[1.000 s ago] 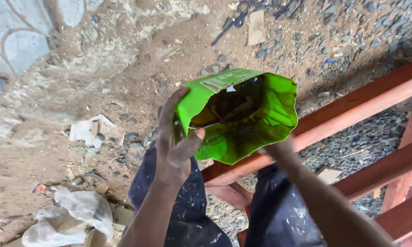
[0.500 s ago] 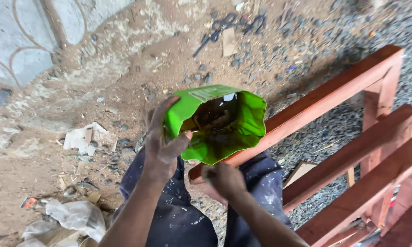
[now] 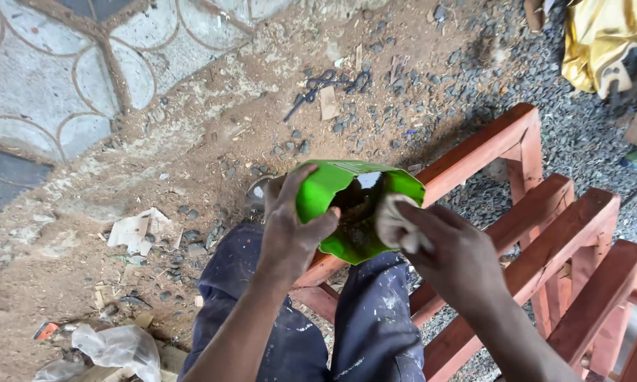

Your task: Staining wooden furniture frames using a rag and liquid stain

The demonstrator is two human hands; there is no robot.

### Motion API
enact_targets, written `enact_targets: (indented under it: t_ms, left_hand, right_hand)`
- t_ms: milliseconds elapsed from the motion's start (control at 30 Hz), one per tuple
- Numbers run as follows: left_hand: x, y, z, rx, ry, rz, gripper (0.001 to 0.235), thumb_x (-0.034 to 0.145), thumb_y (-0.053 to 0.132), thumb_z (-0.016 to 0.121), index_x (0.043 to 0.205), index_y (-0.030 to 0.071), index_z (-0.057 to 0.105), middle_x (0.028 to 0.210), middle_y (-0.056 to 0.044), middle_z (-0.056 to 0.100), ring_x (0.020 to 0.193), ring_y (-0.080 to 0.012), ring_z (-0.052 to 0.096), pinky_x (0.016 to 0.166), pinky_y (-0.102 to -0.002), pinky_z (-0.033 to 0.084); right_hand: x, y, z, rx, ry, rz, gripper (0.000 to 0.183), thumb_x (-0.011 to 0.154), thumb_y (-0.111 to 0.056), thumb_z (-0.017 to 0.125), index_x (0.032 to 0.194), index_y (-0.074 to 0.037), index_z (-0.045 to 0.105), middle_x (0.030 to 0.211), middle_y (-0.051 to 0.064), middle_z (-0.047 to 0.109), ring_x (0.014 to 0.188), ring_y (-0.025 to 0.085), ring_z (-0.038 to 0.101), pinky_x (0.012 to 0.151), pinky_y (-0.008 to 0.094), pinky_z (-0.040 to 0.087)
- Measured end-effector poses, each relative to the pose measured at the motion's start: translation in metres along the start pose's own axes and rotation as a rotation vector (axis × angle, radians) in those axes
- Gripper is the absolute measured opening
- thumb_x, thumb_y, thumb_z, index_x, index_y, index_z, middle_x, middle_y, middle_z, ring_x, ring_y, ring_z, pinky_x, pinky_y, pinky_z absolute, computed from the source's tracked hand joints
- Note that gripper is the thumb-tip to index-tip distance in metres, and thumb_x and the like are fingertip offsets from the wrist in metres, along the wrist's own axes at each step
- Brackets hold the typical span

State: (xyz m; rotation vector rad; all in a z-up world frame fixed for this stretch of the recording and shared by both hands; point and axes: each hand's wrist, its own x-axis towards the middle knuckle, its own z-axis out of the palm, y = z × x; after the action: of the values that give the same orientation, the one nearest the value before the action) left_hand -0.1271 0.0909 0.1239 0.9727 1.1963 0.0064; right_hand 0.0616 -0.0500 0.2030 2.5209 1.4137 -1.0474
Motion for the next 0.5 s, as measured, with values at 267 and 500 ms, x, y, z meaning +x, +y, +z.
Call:
enact_targets:
  t_ms: [267, 500]
  left_hand:
    - [-0.001, 0.046, 0.007, 0.013, -0.115, 0.109, 0.084, 0.070, 0.038, 0.074, 0.147, 0.014, 0.050, 0.126, -0.028, 0.038, 0.110, -0.0433, 0.058, 0.089, -0.056, 0.057]
    - [-0.005, 0.075, 0.013, 0.016, -0.135, 0.100, 0.085, 0.070, 0.040, 0.069, 0.147, 0.012, 0.049, 0.126, -0.028, 0.037, 0.112, -0.0426, 0.054, 0.093, -0.057, 0.054]
  right_hand:
    - [0.046, 0.003, 0.015, -0.331, -0.012, -0.191, 0.040, 0.068, -0.022, 0.077, 0.107, -0.014, 0.076, 0.095, 0.011, 0.072, 0.089, 0.038, 0.072, 0.066, 0.052, 0.061]
    - [0.053, 0.039, 0.014, -0.347, -0.006, -0.120, 0.038, 0.066, -0.040, 0.082, 0.097, -0.020, 0.074, 0.092, 0.003, 0.068, 0.089, 0.033, 0.071, 0.063, 0.049, 0.059]
